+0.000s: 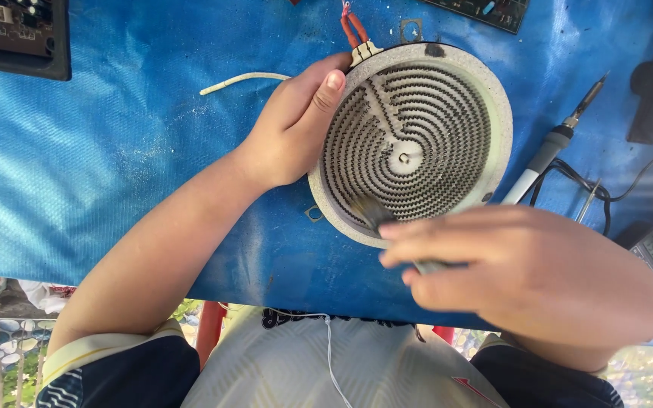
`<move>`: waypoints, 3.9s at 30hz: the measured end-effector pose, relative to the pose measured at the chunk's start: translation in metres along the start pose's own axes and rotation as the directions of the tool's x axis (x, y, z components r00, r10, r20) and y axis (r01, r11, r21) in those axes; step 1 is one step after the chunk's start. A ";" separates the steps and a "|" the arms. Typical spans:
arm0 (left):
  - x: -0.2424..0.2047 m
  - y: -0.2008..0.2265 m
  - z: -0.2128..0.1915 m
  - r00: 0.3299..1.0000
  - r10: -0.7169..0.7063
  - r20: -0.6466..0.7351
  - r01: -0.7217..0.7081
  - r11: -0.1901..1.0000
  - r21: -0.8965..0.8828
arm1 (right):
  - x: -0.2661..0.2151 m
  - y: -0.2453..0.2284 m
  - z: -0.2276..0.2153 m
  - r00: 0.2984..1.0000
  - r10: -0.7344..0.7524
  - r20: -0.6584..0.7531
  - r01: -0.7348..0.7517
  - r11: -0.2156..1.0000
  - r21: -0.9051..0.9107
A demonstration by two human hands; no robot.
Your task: Cleaning dust and debris from a circular heating element and the surrounding workspace using a small brush.
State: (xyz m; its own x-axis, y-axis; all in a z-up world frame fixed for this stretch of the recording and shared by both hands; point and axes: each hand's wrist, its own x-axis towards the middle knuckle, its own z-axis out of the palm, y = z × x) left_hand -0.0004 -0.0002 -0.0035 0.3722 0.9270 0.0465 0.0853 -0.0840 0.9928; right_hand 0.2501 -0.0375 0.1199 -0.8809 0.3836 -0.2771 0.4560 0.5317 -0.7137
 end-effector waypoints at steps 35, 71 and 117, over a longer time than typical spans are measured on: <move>0.001 -0.001 -0.001 1.000 0.016 -0.006 -0.016 0.999 0.037 | 0.019 -0.012 0.012 0.921 -0.064 -0.384 0.042 0.997 -0.066; 0.002 -0.001 0.000 1.000 0.031 0.006 -0.031 0.999 -0.033 | 0.008 -0.014 0.003 0.963 -0.011 -0.268 -0.055 0.970 -0.238; 0.001 0.001 0.000 1.000 0.018 0.020 -0.018 1.000 -0.016 | -0.021 0.025 -0.018 0.998 -0.064 -0.022 0.063 0.997 -0.048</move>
State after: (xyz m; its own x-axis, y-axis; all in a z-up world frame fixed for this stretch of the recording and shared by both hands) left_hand 0.0001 0.0010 -0.0029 0.3917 0.9180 0.0623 0.0639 -0.0947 0.9935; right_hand 0.2824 -0.0187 0.1190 -0.9053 0.3654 -0.2168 0.4054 0.5906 -0.6977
